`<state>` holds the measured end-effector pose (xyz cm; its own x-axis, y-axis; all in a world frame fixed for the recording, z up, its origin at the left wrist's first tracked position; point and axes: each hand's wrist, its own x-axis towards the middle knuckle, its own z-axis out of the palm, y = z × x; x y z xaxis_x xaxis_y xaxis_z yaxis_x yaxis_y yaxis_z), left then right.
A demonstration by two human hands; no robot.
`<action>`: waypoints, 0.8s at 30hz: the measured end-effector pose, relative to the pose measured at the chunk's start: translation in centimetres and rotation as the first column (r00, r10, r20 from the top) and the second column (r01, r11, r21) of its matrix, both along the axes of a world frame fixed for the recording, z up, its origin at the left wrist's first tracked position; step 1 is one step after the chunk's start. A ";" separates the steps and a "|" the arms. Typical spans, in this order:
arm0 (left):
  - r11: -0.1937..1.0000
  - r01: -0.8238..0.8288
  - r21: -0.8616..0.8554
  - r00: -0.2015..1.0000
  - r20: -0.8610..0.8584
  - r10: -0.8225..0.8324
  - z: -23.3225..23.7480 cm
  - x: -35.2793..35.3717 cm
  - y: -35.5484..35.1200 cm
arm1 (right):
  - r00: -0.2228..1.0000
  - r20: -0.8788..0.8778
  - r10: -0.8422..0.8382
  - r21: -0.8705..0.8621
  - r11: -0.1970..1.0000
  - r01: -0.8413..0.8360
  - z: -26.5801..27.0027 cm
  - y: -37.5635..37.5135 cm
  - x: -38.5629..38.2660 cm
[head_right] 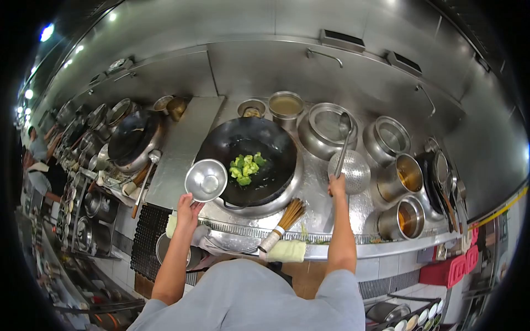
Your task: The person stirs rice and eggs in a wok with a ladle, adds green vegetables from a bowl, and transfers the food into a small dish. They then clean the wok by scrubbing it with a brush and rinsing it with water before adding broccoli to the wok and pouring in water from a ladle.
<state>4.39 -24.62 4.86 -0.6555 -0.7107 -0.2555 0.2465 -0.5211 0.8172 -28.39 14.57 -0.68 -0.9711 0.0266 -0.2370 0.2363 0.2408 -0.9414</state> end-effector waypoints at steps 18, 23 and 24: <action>0.981 0.126 -0.150 0.988 0.103 -0.112 -2.2 -6.2 -0.8 | 0.868 0.179 0.464 -0.981 0.020 0.191 13.8 0.2 8.5; 0.960 0.273 -0.067 0.933 0.260 -0.248 -2.5 -13.2 1.3 | 0.811 0.209 0.546 -0.973 0.029 0.231 15.6 -0.8 17.7; 0.948 0.315 -0.043 0.909 0.301 -0.289 -2.6 -14.3 1.6 | 0.811 0.216 0.543 -0.973 0.049 0.226 16.1 -1.3 19.5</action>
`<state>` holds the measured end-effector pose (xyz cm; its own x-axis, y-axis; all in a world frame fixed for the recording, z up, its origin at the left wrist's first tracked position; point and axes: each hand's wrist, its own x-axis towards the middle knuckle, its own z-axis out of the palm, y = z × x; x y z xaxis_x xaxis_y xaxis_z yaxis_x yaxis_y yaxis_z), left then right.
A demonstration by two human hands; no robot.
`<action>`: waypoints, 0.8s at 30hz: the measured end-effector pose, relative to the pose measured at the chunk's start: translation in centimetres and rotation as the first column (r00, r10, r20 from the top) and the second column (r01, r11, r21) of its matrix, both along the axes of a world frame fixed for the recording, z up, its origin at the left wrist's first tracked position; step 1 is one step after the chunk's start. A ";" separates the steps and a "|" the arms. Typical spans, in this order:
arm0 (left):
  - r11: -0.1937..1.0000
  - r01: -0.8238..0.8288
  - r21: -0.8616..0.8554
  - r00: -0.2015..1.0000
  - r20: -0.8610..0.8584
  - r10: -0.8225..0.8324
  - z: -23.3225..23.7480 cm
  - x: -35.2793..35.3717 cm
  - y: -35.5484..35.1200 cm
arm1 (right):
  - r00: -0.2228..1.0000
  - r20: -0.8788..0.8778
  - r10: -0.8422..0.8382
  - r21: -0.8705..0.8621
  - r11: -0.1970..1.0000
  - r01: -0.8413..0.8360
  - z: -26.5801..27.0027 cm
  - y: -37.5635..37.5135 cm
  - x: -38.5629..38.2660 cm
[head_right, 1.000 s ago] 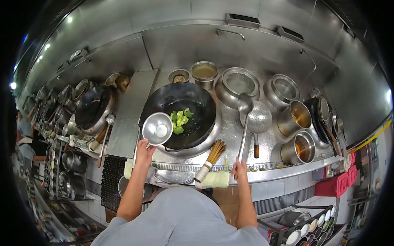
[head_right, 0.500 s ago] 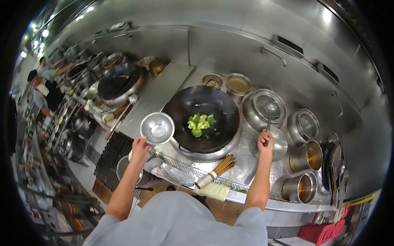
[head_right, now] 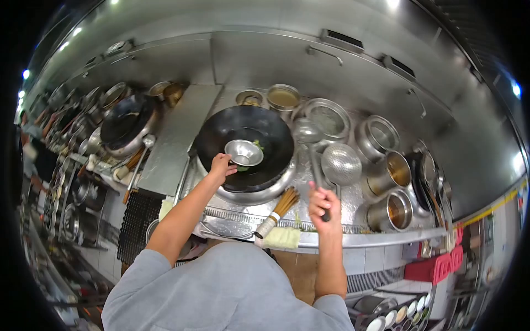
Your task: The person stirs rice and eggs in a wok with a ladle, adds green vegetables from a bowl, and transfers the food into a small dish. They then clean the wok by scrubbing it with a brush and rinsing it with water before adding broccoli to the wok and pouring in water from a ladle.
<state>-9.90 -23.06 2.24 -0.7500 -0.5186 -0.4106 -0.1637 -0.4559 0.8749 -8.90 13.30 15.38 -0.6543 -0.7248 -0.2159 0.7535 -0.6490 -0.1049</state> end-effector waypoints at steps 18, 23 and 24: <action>-0.506 -0.094 -0.857 0.950 0.075 -0.303 10.6 -1.6 -2.3 | 0.718 -0.493 0.490 0.760 -0.158 0.630 -18.9 1.6 10.3; -0.485 -0.285 -0.827 0.953 -0.189 -0.238 10.7 -0.6 -5.2 | 0.745 -0.297 0.598 0.678 -0.417 0.605 -23.6 4.7 12.1; -0.400 -0.303 -0.865 0.953 -0.276 -0.126 10.0 -0.4 -5.5 | 0.771 -0.258 0.582 0.692 -0.446 0.568 -24.5 5.1 12.7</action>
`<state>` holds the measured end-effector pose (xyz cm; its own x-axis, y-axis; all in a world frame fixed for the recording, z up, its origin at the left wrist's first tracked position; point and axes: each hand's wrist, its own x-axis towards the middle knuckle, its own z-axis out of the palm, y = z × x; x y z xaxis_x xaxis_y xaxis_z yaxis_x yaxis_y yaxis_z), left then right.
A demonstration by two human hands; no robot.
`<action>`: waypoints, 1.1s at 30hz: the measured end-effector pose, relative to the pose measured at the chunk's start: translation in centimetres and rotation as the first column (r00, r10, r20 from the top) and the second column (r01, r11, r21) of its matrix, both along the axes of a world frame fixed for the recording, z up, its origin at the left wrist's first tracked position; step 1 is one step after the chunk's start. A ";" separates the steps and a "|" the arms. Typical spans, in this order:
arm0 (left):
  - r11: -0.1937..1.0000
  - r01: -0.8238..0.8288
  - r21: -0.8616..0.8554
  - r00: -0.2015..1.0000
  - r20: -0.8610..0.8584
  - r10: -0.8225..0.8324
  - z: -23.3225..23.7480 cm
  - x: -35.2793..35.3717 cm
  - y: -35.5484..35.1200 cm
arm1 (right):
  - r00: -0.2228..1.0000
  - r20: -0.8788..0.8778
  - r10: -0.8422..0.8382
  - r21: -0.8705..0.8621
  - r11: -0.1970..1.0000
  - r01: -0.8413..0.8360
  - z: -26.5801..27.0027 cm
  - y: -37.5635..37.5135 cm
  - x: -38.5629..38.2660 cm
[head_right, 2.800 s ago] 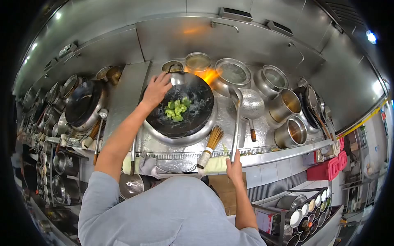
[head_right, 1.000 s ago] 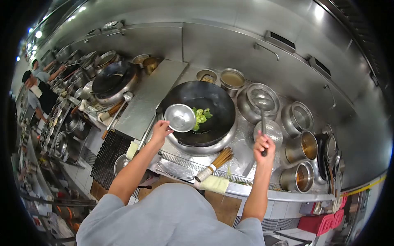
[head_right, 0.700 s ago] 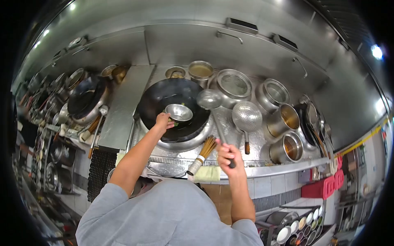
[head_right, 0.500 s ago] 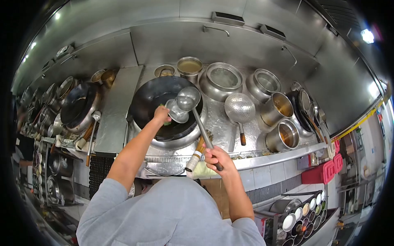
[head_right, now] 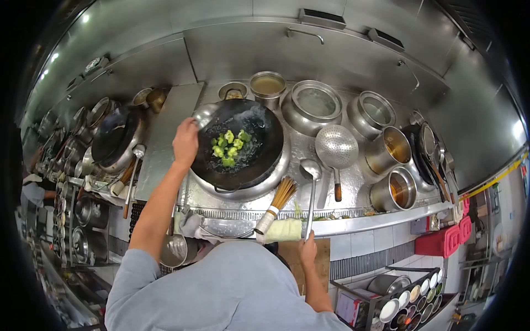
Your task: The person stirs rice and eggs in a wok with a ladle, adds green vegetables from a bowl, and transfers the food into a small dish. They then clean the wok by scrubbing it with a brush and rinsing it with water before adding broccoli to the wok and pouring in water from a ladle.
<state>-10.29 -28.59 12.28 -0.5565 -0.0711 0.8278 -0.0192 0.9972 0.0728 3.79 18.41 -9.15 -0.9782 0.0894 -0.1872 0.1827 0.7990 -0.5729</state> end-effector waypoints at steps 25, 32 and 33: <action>-0.251 -0.551 0.796 0.163 -0.193 -0.968 -11.6 19.4 17.8 | 0.934 -0.358 -0.004 -0.176 0.982 -0.063 12.8 -4.8 12.0; 0.103 -0.061 0.993 -0.477 0.062 -0.877 -30.6 28.0 18.1 | 0.541 0.514 -0.665 -0.856 -0.359 0.372 10.2 0.4 24.0; 0.098 -0.042 0.994 -0.549 0.059 -0.834 -29.2 27.6 19.7 | 0.519 0.581 -0.627 -0.809 -0.515 0.282 8.4 1.4 26.1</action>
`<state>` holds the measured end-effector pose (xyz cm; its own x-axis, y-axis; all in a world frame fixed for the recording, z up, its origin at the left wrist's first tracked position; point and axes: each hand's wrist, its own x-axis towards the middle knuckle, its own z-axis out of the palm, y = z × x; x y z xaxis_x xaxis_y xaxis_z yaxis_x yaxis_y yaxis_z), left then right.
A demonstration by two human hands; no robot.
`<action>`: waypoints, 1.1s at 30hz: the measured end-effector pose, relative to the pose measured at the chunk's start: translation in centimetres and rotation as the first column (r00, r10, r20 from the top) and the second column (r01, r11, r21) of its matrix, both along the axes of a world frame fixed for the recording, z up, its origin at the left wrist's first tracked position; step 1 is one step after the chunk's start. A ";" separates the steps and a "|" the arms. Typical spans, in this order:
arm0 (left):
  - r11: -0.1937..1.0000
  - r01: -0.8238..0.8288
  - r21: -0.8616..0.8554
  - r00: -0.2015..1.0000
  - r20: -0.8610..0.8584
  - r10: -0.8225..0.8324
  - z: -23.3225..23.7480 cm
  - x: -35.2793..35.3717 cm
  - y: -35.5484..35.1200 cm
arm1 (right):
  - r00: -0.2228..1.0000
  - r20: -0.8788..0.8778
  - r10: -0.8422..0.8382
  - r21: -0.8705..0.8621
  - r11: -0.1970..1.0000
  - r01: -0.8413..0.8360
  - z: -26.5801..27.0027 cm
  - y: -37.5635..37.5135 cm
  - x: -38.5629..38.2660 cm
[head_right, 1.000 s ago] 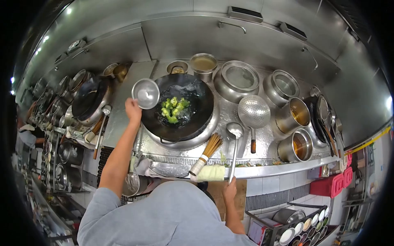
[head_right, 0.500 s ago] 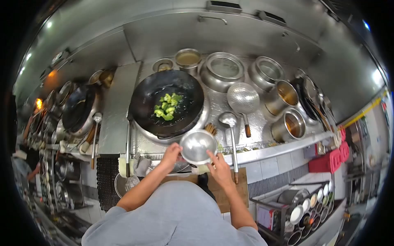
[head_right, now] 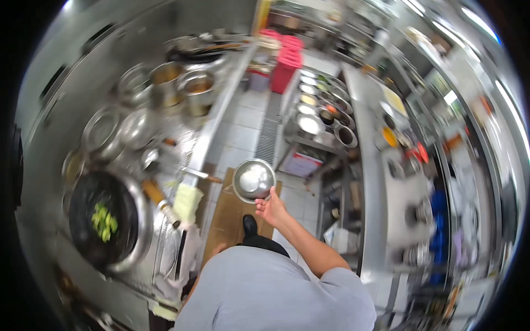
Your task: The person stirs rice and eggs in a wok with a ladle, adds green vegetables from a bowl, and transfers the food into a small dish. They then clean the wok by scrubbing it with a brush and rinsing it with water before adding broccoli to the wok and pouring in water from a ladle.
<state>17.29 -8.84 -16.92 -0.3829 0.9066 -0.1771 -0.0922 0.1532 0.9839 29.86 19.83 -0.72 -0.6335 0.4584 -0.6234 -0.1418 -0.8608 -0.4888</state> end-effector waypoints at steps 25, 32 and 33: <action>0.049 0.936 -0.350 -0.015 -0.176 -0.984 -3.8 25.9 33.5 | -0.460 0.222 -0.860 0.974 0.216 0.066 0.5 14.8 75.9; -0.111 0.893 -0.435 -0.185 -0.132 -0.974 -5.6 31.0 35.7 | -0.434 0.263 -0.862 0.956 0.174 0.234 4.3 15.0 82.4; -0.128 0.887 -0.444 -0.201 -0.122 -0.972 -6.0 31.4 35.6 | -0.371 0.175 -0.912 0.984 0.175 0.035 5.3 15.6 79.1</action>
